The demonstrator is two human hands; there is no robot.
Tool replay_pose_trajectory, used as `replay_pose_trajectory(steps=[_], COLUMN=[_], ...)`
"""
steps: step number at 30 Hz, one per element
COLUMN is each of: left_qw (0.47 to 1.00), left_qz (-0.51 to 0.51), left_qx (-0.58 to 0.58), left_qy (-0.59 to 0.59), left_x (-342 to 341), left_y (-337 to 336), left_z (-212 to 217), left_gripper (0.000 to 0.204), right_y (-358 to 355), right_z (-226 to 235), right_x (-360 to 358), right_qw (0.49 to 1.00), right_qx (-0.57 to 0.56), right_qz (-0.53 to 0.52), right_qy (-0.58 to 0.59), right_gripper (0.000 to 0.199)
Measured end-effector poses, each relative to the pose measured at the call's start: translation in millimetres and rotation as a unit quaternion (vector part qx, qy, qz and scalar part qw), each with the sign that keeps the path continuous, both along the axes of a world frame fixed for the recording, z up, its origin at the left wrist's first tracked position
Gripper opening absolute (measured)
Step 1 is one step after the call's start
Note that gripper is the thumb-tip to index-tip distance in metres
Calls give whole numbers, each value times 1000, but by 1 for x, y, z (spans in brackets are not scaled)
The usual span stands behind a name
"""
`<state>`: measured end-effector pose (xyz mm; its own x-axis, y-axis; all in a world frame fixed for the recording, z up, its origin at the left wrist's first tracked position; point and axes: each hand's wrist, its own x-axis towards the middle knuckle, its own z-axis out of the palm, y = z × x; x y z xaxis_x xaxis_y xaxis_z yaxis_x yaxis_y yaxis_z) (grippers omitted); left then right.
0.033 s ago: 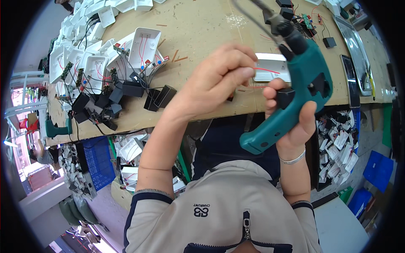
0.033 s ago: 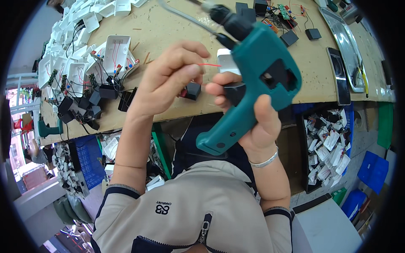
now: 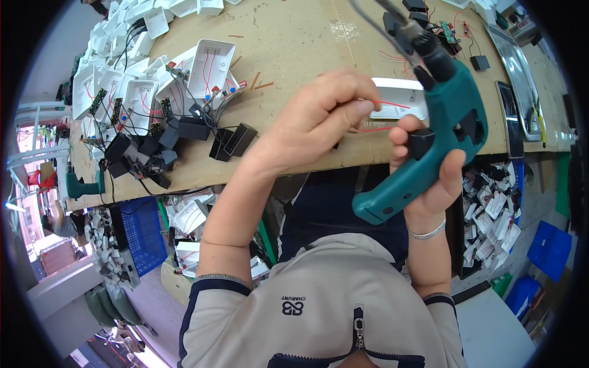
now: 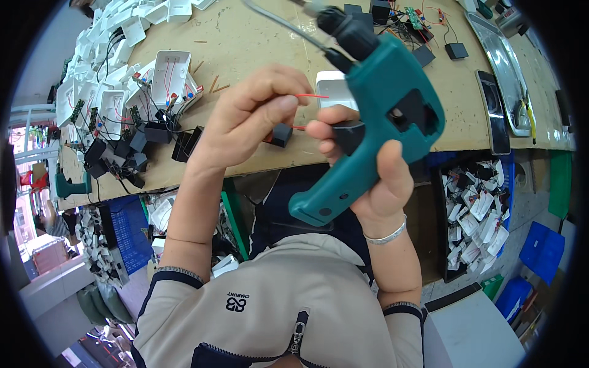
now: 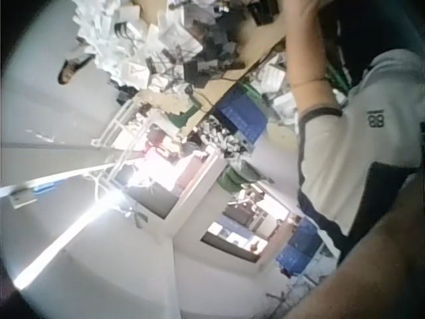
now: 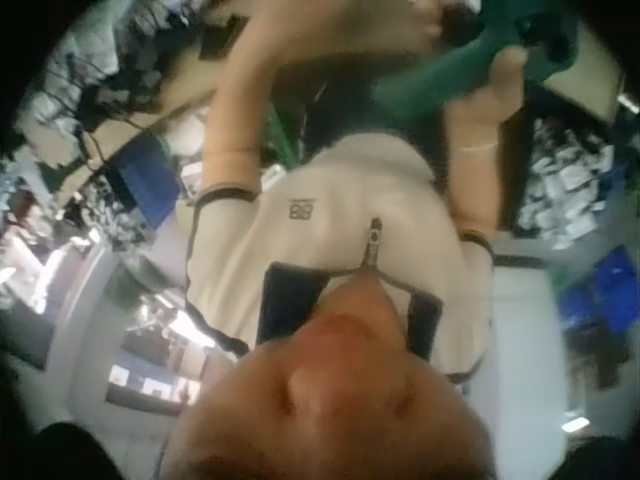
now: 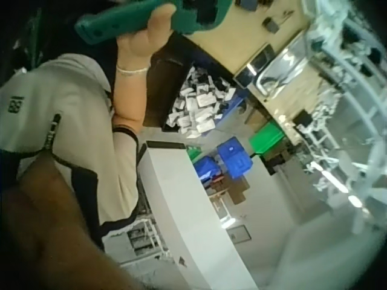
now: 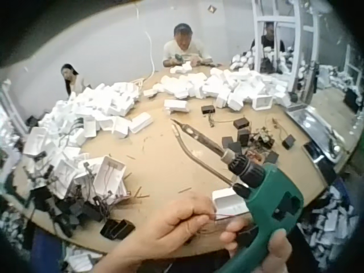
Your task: Soldering wires into small white plastic enclosures using a soldering gun at a manual workstation.
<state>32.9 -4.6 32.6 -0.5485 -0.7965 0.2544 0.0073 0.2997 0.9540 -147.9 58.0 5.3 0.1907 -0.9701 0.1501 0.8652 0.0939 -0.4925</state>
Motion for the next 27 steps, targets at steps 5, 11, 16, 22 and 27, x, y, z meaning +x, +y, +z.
replay_pose_trajectory(steps=[5,11,16,22,27], left_qw=[997,951,952,981,983], left_qz=[-13,83,156,192,164], left_qx=[-40,-216,-237,-28,-67], left_qy=[-64,-204,-117,24,49], left_x=[-15,-5,-28,-39,-45], left_y=[5,6,17,31,30], left_z=[2,30,-5,-27,-30], left_gripper=[7,6,4,9,5], right_y=[1,5,31,62,49], right_z=[-8,-17,-28,-33,-32], right_x=[-15,-41,-63,-44,-25], right_qw=[1000,989,992,993,993], right_qx=[-3,6,35,88,103], right_qz=[7,-30,-89,-68,-45], right_qy=[8,-144,-83,-40,-27], right_gripper=[70,62,67,74,73])
